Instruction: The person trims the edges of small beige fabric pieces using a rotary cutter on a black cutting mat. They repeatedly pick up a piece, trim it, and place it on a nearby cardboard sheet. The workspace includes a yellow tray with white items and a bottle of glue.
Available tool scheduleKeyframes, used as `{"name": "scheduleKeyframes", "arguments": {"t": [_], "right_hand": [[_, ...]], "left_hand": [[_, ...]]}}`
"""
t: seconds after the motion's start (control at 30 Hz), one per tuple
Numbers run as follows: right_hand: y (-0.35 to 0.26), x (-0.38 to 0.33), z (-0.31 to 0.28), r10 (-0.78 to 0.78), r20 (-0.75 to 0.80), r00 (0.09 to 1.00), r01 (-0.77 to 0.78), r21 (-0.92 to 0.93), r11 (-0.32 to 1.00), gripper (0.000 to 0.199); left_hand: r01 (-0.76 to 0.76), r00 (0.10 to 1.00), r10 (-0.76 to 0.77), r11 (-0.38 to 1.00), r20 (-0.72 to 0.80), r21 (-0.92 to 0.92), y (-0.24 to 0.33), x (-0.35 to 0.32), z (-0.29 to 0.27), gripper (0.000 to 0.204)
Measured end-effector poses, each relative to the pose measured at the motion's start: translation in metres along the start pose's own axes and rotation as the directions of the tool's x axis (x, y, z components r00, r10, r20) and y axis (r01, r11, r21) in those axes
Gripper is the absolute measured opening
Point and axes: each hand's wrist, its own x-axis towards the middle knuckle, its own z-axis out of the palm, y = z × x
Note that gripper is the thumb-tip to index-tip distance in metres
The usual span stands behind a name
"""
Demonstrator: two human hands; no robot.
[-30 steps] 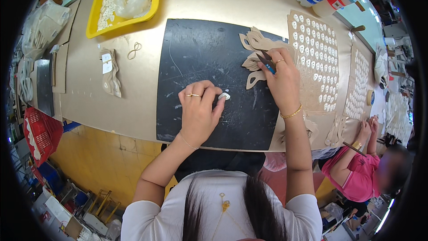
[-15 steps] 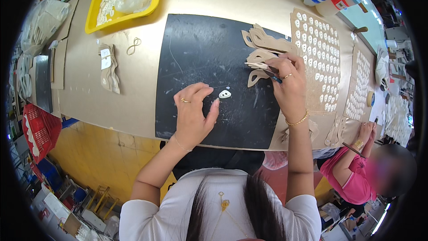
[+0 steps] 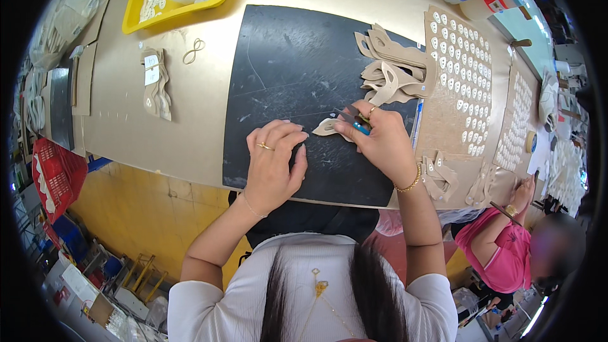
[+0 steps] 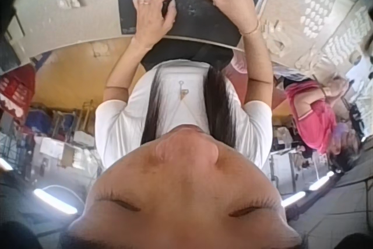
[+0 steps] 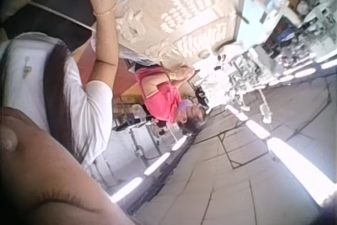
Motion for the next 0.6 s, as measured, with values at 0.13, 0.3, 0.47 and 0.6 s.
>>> {"name": "scheduleKeyframes", "arguments": {"t": [0.13,0.3,0.47,0.6], "right_hand": [[-0.013,0.002,-0.001,0.04,0.022,0.999,-0.037,-0.133,0.99,0.032],[-0.007,0.0,0.008,0.0,-0.047,0.999,-0.006,-0.142,0.99,0.032],[-0.008,0.001,0.009,-0.01,-0.045,0.999,0.001,-0.181,0.983,0.032],[-0.004,0.001,0.01,-0.025,-0.048,0.999,0.016,-0.18,0.984,0.032]], "left_hand": [[-0.018,1.0,0.018,0.999,0.01,0.047,0.0,0.0,0.0,0.034],[-0.043,0.998,0.037,0.992,0.049,0.116,0.0,-0.002,0.003,0.035],[-0.074,0.994,0.059,0.983,0.094,0.165,0.001,-0.003,0.002,0.046],[-0.086,0.992,0.066,0.98,0.112,0.18,0.002,-0.002,0.002,0.048]]}}
